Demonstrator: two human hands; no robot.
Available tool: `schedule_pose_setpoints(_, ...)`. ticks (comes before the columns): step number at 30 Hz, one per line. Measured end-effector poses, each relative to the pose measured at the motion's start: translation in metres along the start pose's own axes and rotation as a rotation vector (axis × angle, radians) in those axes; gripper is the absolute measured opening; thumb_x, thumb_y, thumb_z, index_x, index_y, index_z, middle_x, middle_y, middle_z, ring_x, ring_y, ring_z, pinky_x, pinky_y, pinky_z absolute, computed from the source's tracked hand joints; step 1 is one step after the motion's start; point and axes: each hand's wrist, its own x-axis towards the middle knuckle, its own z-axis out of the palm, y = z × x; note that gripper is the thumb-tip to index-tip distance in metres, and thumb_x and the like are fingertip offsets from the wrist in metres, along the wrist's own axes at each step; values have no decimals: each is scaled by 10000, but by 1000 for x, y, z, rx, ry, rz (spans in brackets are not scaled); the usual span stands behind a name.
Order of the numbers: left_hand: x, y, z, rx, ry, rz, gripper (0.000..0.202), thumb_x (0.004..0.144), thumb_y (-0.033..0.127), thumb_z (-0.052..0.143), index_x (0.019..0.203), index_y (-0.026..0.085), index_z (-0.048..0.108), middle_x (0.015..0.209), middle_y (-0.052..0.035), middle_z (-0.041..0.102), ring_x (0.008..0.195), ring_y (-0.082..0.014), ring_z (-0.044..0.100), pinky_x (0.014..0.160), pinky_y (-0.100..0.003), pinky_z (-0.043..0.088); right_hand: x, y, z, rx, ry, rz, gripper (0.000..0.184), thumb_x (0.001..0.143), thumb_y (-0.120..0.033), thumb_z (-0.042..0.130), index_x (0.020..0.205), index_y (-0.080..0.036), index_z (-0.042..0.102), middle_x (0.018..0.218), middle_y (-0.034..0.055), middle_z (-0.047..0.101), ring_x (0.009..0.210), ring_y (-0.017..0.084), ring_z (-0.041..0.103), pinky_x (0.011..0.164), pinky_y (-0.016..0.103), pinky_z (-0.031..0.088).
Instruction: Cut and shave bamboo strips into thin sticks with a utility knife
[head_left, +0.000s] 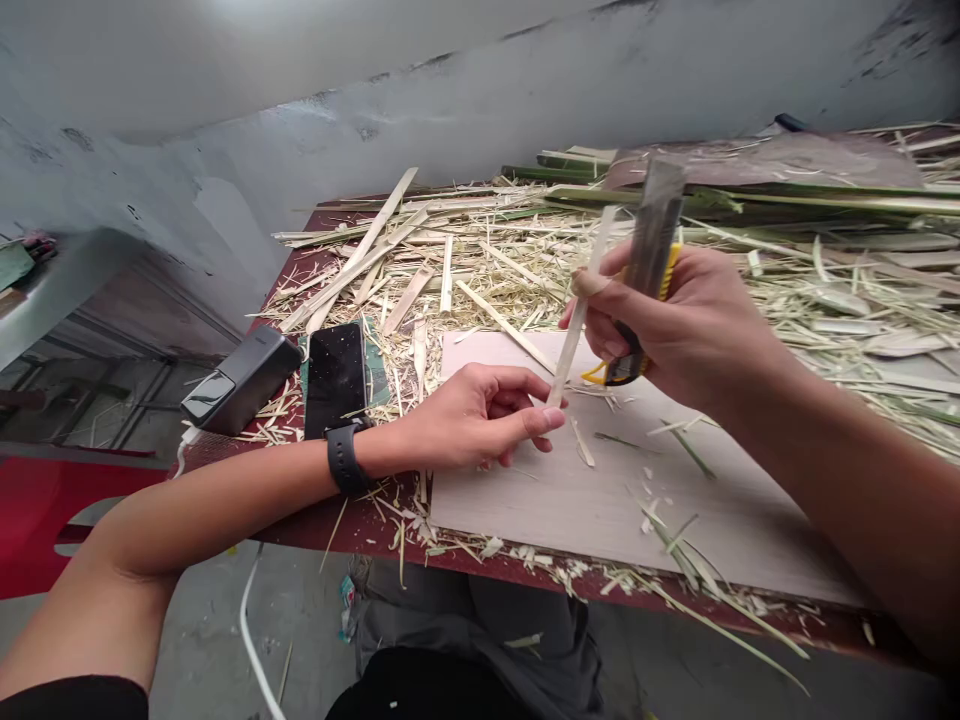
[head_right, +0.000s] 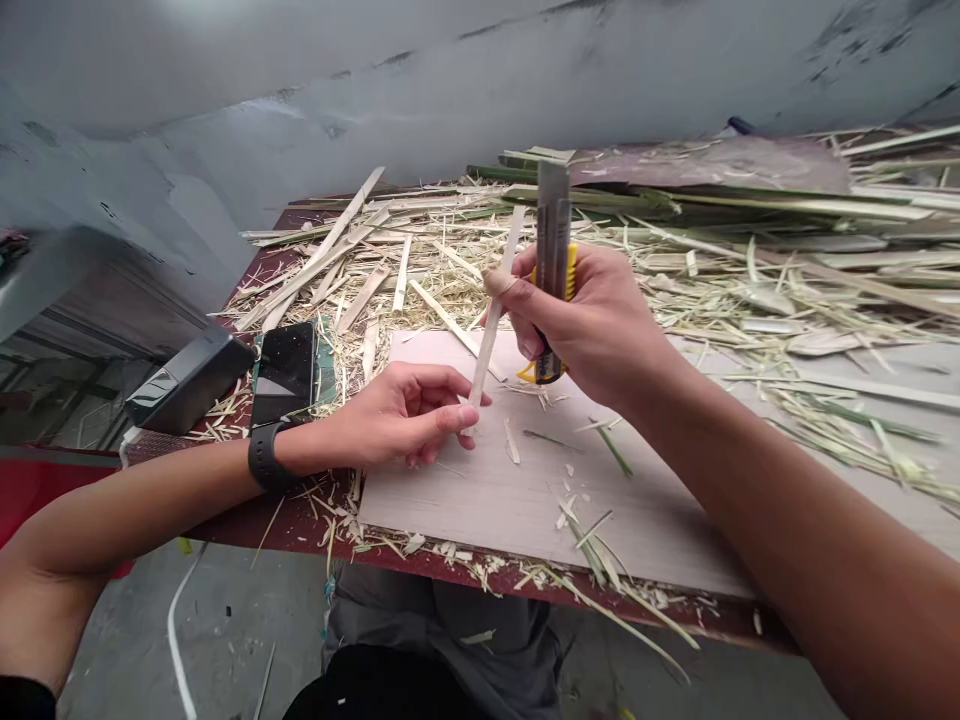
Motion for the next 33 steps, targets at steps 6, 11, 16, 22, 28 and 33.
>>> schedule_pose_setpoints(6,0,-2,-1,-2,24,28,413,887,466,812,1016,182,541,681,61,646,437,-43,538,408,-170,438,-2,2,0,-108,-68,-90,437,784,-570,898,770,-226,629,472,-61,529,365,86,439,335,285,290)
schedule_pose_setpoints(11,0,0,-1,-14,11,44,379,892,417,808,926,196,501,693,58,648,451,-38,542,421,-175,449,-3,-3,0,-142,-124,-116,384,817,-507,892,751,-209,657,539,-27,600,384,79,453,335,289,290)
schedule_pose_setpoints(16,0,-2,-1,-19,7,63,338,910,372,775,906,198,485,738,47,664,458,-30,539,409,-176,433,-4,0,-2,-224,-119,-121,411,868,-576,828,761,-213,667,605,9,635,410,91,467,354,312,310)
schedule_pose_setpoints(22,1,-2,-1,-31,1,64,320,894,342,780,894,188,500,771,22,683,473,-34,553,423,-181,456,-6,3,-4,-347,-164,-157,382,960,-546,729,742,-238,668,542,0,547,440,113,429,418,342,291)
schedule_pose_setpoints(28,0,-2,-1,-14,-30,85,278,908,309,763,864,178,522,766,0,701,488,-29,543,490,-191,495,-6,2,-6,-517,-191,-285,284,981,-422,693,766,-247,630,641,14,586,557,146,454,539,367,364)
schedule_pose_setpoints(33,0,-2,-1,5,-39,90,268,881,286,779,850,175,537,761,-4,691,526,-42,557,503,-192,502,-6,3,-6,-589,-236,-335,358,996,-397,648,691,-236,552,650,19,573,593,154,471,560,365,347)
